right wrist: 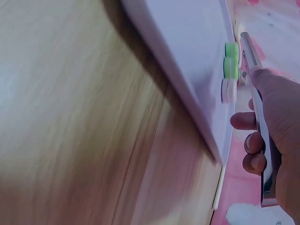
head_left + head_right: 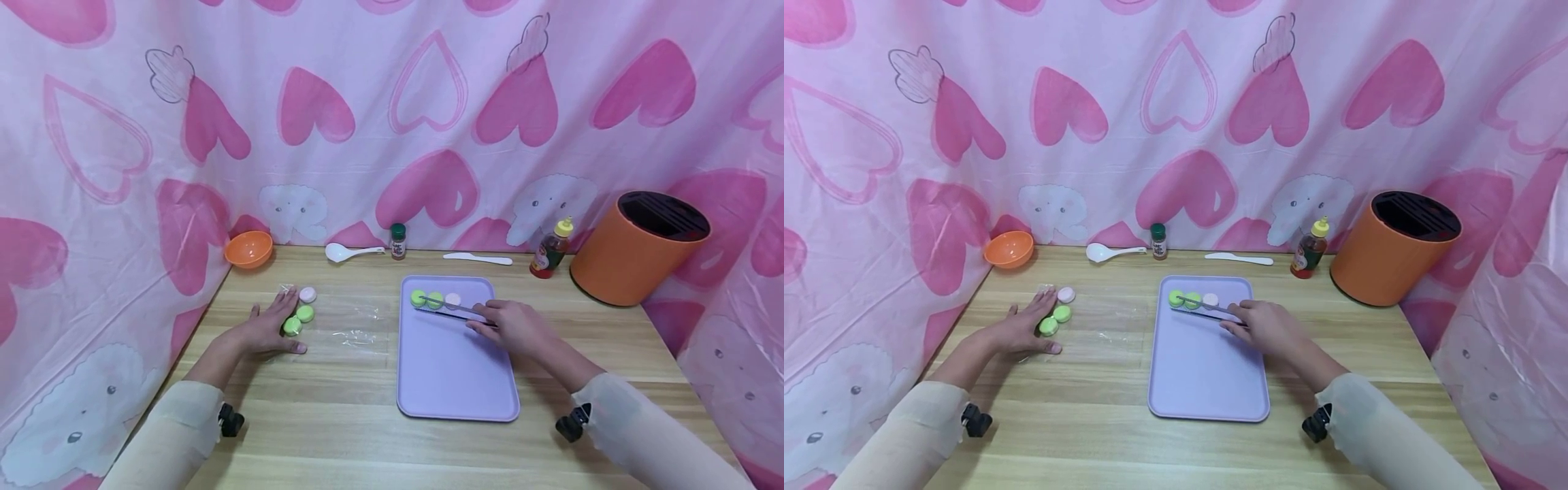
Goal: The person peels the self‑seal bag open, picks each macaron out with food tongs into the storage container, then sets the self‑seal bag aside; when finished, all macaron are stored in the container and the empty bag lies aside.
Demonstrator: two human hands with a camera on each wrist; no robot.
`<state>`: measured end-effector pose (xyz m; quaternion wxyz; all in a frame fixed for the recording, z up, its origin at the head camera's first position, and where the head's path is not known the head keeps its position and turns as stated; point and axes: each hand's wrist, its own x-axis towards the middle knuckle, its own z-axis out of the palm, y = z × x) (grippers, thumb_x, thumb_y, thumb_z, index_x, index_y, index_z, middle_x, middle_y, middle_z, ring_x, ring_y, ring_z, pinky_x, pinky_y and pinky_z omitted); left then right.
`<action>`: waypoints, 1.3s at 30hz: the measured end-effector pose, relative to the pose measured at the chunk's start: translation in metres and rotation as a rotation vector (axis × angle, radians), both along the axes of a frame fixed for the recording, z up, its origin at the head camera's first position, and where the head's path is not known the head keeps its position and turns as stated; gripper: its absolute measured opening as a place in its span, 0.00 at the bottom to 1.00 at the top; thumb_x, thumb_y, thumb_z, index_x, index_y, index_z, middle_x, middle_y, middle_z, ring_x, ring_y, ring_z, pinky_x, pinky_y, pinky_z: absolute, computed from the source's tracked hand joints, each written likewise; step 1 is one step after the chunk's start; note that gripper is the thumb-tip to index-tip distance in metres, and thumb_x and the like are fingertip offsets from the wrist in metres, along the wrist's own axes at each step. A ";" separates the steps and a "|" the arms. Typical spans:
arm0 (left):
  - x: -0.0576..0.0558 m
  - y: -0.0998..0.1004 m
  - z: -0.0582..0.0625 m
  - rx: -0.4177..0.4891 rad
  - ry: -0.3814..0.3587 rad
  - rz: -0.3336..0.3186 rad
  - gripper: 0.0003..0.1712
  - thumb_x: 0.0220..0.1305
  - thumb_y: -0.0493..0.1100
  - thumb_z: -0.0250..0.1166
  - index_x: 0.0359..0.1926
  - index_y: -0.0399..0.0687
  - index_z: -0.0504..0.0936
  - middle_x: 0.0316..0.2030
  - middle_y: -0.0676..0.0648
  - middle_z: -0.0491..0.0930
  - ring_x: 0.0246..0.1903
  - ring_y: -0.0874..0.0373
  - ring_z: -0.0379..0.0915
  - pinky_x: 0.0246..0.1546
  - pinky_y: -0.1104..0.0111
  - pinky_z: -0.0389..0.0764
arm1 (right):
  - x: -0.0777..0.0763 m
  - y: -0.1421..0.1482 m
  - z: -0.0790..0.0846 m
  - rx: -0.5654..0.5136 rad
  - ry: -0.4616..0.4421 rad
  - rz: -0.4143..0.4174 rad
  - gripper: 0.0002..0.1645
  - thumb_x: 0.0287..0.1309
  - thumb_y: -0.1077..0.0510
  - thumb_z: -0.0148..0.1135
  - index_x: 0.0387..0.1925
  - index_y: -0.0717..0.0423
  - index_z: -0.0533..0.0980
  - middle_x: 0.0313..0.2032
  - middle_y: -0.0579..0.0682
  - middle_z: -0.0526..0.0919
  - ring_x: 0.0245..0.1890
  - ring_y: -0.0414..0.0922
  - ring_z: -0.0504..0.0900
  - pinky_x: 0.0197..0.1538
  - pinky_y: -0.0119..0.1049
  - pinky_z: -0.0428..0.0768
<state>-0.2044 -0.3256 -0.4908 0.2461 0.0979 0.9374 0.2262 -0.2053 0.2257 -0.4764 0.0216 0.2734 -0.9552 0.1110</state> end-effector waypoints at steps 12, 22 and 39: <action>0.000 0.001 0.003 0.001 -0.003 0.001 0.82 0.60 0.72 0.79 0.90 0.43 0.32 0.91 0.38 0.25 0.89 0.33 0.16 0.79 0.23 0.18 | -0.003 -0.040 -0.002 0.016 0.056 0.174 0.25 0.74 0.39 0.71 0.61 0.48 0.90 0.52 0.54 0.95 0.37 0.46 0.94 0.44 0.45 0.94; -0.002 -0.001 0.002 0.001 0.000 -0.001 0.82 0.60 0.71 0.79 0.90 0.42 0.32 0.91 0.38 0.26 0.89 0.33 0.16 0.79 0.24 0.18 | -0.006 -0.069 -0.009 0.020 0.159 0.317 0.17 0.73 0.41 0.73 0.49 0.47 0.91 0.32 0.42 0.87 0.24 0.36 0.79 0.31 0.36 0.86; 0.001 -0.001 0.001 0.027 0.009 -0.006 0.83 0.60 0.70 0.80 0.90 0.41 0.32 0.90 0.36 0.27 0.89 0.32 0.17 0.78 0.22 0.18 | -0.011 -0.118 -0.018 -0.001 0.189 0.399 0.14 0.76 0.41 0.70 0.43 0.45 0.88 0.31 0.41 0.87 0.23 0.38 0.80 0.26 0.37 0.83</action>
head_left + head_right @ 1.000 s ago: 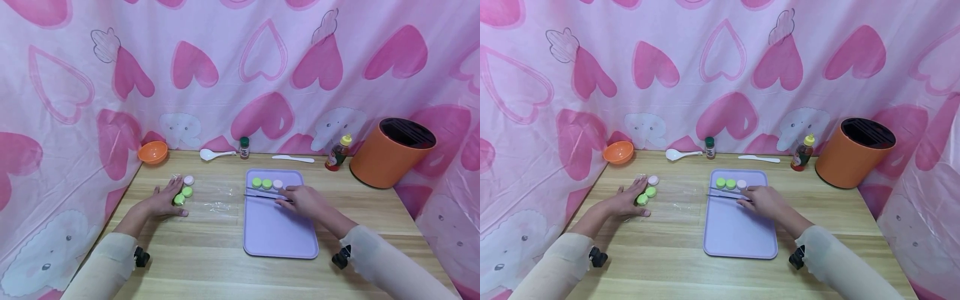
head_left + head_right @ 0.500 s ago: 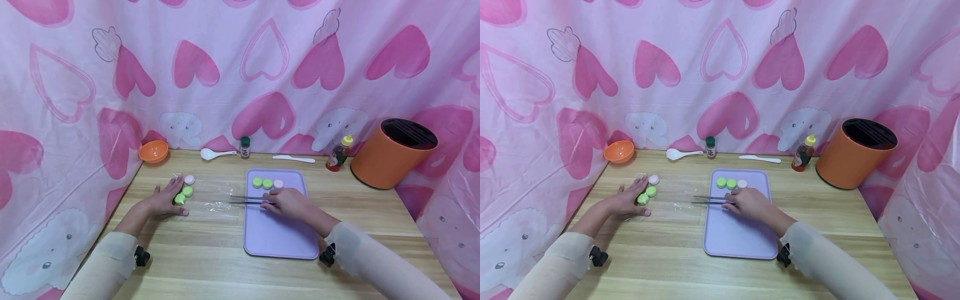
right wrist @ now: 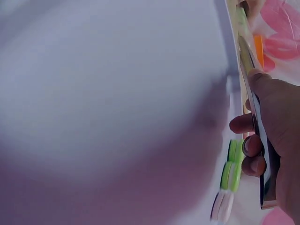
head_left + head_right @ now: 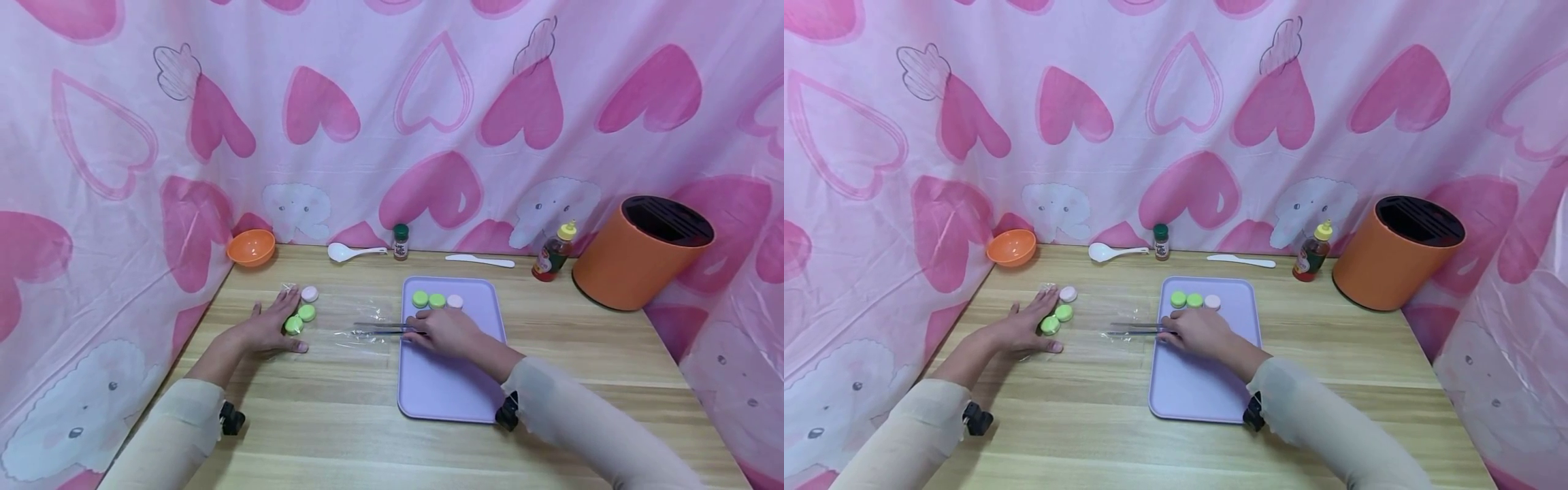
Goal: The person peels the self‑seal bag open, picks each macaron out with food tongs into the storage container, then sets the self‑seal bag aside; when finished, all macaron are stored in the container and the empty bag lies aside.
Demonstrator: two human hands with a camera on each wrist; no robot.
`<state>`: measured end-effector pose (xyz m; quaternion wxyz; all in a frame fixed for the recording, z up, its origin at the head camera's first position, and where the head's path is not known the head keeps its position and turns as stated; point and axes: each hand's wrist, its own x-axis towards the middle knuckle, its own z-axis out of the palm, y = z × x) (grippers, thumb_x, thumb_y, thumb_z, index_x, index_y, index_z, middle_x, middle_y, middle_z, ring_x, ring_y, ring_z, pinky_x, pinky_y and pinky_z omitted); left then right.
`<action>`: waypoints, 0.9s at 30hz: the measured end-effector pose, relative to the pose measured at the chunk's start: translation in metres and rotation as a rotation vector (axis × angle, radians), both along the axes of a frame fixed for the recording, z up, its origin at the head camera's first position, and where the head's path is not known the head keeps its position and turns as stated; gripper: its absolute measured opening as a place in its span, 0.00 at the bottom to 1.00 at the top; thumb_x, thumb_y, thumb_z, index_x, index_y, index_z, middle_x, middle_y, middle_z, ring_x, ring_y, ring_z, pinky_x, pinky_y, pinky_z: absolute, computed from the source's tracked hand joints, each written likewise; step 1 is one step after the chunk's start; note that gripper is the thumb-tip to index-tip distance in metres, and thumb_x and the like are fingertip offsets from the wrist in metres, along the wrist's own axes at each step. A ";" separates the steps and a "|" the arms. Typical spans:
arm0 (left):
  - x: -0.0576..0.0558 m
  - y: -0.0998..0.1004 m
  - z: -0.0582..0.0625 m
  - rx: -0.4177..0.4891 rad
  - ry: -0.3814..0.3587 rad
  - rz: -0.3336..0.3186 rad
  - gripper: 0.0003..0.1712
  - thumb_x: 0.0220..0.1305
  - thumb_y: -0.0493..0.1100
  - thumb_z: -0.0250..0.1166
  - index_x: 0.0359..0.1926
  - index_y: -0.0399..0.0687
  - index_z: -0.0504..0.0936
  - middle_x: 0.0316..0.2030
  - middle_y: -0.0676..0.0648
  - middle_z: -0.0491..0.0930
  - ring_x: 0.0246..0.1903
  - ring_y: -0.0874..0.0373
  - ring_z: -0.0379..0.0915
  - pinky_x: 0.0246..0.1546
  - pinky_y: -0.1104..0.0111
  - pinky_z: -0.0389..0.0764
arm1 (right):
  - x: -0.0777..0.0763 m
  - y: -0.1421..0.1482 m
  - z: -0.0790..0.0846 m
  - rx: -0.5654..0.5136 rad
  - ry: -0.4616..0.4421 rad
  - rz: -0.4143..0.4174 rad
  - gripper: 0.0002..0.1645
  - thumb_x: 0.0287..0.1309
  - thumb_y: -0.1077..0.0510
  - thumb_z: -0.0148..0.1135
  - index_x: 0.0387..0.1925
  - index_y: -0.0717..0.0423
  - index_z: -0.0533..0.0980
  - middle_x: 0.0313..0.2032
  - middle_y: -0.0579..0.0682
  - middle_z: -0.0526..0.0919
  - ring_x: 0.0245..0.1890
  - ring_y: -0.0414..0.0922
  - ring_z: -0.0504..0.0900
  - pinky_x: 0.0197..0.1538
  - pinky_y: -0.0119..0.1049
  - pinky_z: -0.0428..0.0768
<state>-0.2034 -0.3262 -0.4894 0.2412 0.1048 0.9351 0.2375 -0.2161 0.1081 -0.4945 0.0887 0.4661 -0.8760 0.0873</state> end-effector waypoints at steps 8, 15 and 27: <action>-0.001 -0.001 -0.002 -0.011 0.006 0.006 0.82 0.60 0.70 0.80 0.90 0.42 0.32 0.91 0.37 0.27 0.89 0.32 0.17 0.78 0.23 0.18 | -0.001 -0.031 0.000 -0.002 -0.013 -0.004 0.17 0.77 0.40 0.68 0.35 0.45 0.81 0.29 0.41 0.85 0.22 0.39 0.78 0.22 0.36 0.78; -0.003 -0.002 -0.003 -0.010 0.005 0.006 0.83 0.59 0.71 0.80 0.90 0.43 0.32 0.91 0.38 0.27 0.89 0.33 0.16 0.79 0.24 0.17 | -0.002 -0.053 0.001 0.024 -0.037 -0.056 0.19 0.78 0.37 0.65 0.38 0.45 0.85 0.34 0.43 0.87 0.26 0.41 0.83 0.23 0.37 0.80; -0.003 -0.005 -0.007 -0.015 0.013 -0.004 0.84 0.58 0.73 0.79 0.90 0.44 0.32 0.91 0.39 0.26 0.89 0.33 0.16 0.78 0.23 0.17 | -0.007 -0.081 0.004 0.096 -0.061 -0.103 0.22 0.80 0.36 0.62 0.39 0.47 0.83 0.33 0.45 0.84 0.24 0.41 0.80 0.25 0.39 0.80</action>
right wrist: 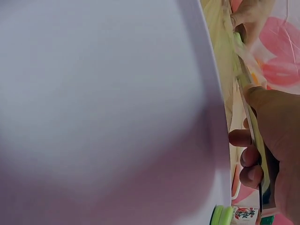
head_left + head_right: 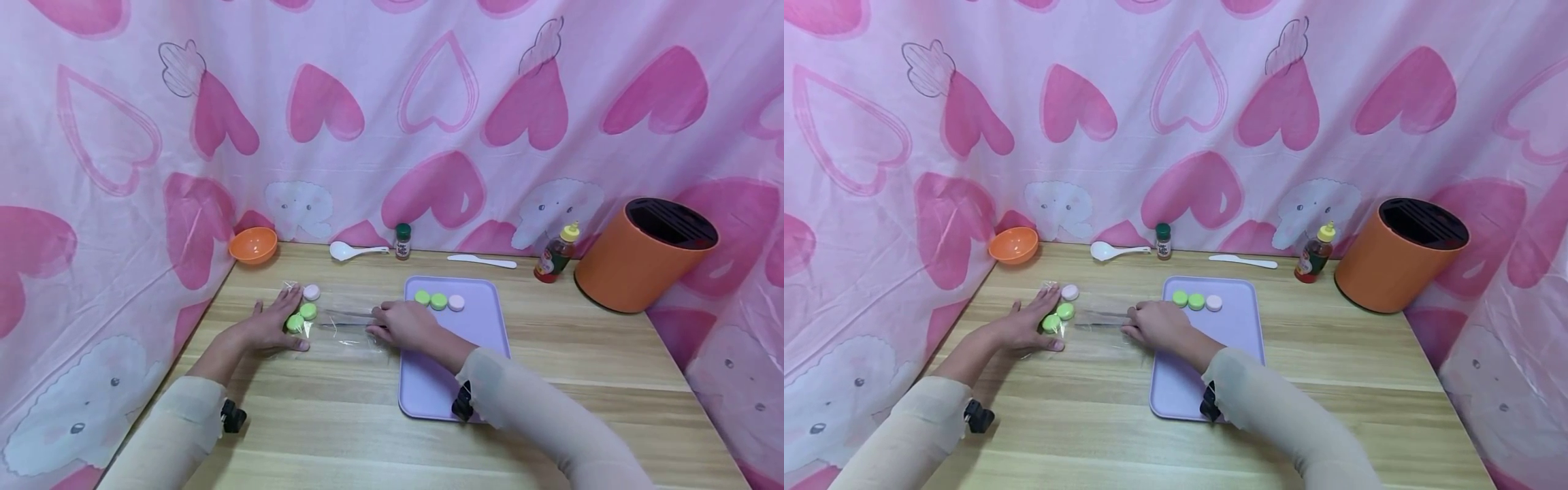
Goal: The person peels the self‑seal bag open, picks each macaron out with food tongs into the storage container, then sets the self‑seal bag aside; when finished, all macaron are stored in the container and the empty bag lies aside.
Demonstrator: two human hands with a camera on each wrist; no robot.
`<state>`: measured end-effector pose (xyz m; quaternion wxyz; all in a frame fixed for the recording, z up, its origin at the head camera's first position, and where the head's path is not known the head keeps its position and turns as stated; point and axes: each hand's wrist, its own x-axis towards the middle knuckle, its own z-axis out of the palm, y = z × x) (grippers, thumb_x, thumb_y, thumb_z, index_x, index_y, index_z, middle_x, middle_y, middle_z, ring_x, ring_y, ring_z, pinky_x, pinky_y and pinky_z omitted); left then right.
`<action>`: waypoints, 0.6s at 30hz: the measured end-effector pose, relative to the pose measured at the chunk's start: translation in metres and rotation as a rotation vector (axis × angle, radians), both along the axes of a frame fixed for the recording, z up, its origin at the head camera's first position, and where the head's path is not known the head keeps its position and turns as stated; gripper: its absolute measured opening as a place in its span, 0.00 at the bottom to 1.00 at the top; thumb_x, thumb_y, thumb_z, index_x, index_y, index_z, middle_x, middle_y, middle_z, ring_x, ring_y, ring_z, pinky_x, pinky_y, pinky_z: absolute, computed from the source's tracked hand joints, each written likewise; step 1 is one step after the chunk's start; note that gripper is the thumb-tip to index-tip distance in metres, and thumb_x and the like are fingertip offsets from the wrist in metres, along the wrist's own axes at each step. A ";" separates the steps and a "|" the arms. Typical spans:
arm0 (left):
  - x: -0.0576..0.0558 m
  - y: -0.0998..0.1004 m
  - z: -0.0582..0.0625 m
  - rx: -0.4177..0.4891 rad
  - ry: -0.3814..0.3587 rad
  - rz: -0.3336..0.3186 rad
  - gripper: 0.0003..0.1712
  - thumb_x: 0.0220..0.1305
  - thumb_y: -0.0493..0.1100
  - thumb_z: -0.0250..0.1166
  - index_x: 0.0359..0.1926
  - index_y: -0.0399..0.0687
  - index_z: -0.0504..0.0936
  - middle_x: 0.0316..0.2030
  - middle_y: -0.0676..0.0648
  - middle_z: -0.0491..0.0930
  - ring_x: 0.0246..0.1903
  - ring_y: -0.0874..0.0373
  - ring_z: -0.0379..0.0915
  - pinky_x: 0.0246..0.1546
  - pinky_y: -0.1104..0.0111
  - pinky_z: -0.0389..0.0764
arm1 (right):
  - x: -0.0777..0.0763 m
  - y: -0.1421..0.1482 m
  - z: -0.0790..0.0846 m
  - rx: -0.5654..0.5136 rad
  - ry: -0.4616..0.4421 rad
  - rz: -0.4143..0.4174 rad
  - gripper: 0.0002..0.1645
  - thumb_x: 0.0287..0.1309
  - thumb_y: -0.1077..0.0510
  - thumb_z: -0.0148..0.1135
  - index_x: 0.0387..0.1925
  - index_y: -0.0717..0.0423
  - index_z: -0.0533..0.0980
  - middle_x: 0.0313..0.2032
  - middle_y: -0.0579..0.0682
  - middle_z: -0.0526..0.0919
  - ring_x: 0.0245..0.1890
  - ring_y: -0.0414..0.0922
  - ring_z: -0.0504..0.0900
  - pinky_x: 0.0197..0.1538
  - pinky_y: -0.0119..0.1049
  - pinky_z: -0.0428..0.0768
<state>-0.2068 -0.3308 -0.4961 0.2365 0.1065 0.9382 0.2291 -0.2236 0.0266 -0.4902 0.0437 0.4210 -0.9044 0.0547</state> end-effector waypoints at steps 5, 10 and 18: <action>0.001 0.000 0.001 0.013 0.014 -0.010 0.83 0.58 0.71 0.80 0.90 0.43 0.33 0.91 0.38 0.27 0.89 0.33 0.16 0.78 0.22 0.17 | 0.000 -0.007 0.001 0.008 -0.048 -0.037 0.21 0.80 0.36 0.62 0.43 0.48 0.84 0.35 0.45 0.85 0.26 0.41 0.79 0.25 0.38 0.78; 0.001 0.000 0.002 0.024 0.025 -0.019 0.82 0.59 0.69 0.81 0.90 0.41 0.33 0.90 0.36 0.28 0.89 0.32 0.17 0.77 0.22 0.18 | -0.001 -0.014 0.000 0.000 -0.071 -0.075 0.21 0.80 0.36 0.62 0.40 0.47 0.83 0.34 0.43 0.84 0.26 0.41 0.79 0.26 0.39 0.77; 0.001 0.001 0.006 0.019 0.009 -0.015 0.82 0.59 0.69 0.81 0.90 0.41 0.33 0.90 0.36 0.27 0.89 0.32 0.17 0.78 0.22 0.18 | -0.004 -0.024 -0.003 -0.019 -0.084 -0.081 0.21 0.79 0.37 0.64 0.36 0.48 0.82 0.34 0.45 0.85 0.27 0.44 0.81 0.29 0.42 0.80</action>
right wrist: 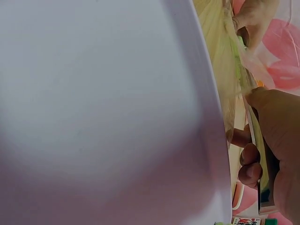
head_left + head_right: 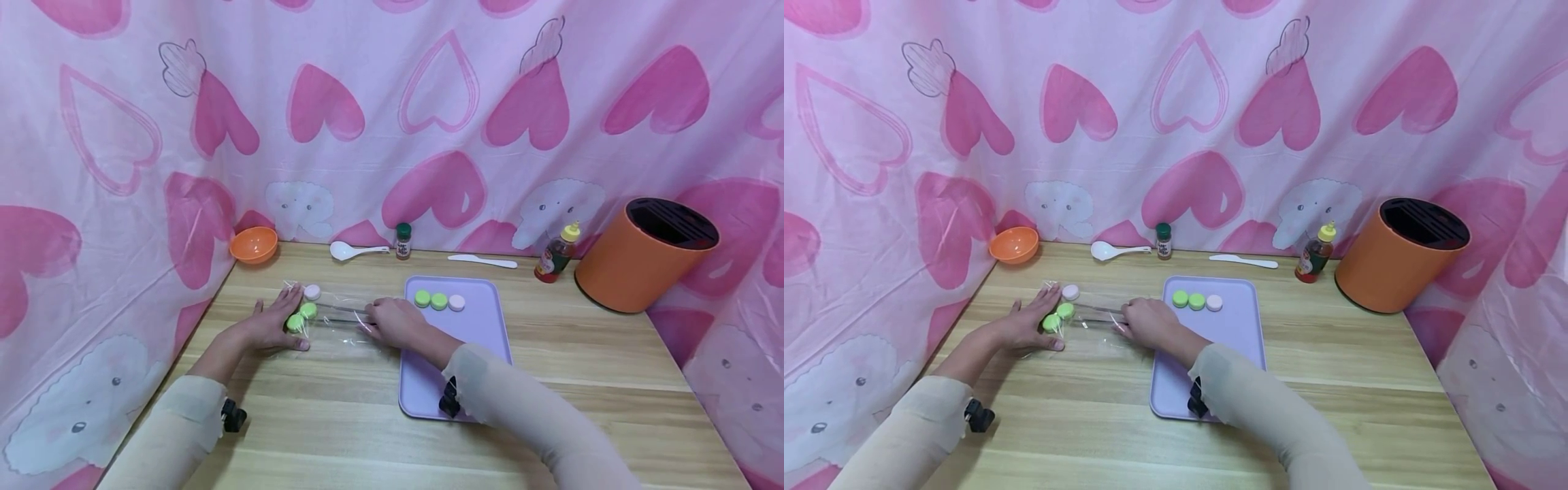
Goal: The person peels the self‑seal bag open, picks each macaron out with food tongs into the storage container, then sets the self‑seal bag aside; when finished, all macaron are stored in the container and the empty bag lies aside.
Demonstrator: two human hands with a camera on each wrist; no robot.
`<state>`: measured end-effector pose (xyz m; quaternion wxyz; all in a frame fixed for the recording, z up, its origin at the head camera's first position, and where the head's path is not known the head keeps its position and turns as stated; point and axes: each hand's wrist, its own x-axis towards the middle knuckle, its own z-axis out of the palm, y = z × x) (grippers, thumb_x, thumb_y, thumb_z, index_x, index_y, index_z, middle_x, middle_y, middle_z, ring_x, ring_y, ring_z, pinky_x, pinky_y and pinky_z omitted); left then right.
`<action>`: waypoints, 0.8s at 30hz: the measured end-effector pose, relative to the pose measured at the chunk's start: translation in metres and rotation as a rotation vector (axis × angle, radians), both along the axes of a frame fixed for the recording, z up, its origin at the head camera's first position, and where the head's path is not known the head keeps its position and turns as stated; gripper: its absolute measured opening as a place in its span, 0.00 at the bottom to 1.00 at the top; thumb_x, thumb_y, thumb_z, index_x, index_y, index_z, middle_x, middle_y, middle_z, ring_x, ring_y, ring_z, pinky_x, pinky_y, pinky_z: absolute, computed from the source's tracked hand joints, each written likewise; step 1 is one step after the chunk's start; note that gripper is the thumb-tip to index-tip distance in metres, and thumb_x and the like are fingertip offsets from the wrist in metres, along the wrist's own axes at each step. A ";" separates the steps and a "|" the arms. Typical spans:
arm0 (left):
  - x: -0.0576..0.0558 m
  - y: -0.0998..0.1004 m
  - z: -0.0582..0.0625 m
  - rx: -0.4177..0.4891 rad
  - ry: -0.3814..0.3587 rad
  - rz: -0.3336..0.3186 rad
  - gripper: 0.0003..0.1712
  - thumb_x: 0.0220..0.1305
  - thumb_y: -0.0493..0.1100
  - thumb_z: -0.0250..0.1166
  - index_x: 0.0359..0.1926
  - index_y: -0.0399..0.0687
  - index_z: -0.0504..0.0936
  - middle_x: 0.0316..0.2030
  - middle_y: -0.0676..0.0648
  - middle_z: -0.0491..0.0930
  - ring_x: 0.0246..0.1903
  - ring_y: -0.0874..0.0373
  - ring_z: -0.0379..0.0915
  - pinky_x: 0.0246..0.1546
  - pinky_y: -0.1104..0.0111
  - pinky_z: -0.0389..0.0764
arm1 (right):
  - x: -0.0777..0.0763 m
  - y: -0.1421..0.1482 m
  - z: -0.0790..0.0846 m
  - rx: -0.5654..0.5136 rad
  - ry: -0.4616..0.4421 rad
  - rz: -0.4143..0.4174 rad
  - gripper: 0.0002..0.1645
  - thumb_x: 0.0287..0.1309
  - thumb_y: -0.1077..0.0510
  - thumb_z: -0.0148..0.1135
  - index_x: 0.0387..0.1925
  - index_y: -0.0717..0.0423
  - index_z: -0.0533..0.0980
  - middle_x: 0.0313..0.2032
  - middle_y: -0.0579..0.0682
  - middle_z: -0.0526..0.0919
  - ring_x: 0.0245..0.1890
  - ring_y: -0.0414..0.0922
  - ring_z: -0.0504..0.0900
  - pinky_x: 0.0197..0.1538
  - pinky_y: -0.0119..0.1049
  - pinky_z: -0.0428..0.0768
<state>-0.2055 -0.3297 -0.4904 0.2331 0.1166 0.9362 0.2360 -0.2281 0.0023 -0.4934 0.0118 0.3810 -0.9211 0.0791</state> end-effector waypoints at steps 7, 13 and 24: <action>0.001 0.002 0.001 0.002 0.000 0.005 0.82 0.59 0.69 0.81 0.90 0.41 0.34 0.91 0.36 0.28 0.89 0.32 0.17 0.78 0.22 0.18 | -0.001 -0.008 -0.001 0.021 0.001 0.004 0.22 0.79 0.36 0.62 0.35 0.47 0.82 0.37 0.46 0.88 0.31 0.47 0.87 0.31 0.44 0.84; 0.002 0.003 0.002 0.007 0.001 0.007 0.82 0.59 0.69 0.81 0.90 0.41 0.34 0.90 0.36 0.28 0.89 0.32 0.17 0.78 0.22 0.18 | -0.001 -0.009 0.000 0.029 0.016 0.008 0.23 0.80 0.37 0.62 0.35 0.48 0.82 0.38 0.47 0.89 0.32 0.48 0.88 0.33 0.45 0.85; 0.001 0.003 0.002 -0.005 -0.012 0.011 0.83 0.58 0.70 0.81 0.90 0.41 0.34 0.90 0.36 0.27 0.89 0.31 0.17 0.78 0.22 0.18 | -0.004 0.005 -0.001 -0.008 0.032 0.020 0.21 0.79 0.39 0.64 0.34 0.48 0.83 0.37 0.47 0.90 0.32 0.48 0.88 0.34 0.48 0.85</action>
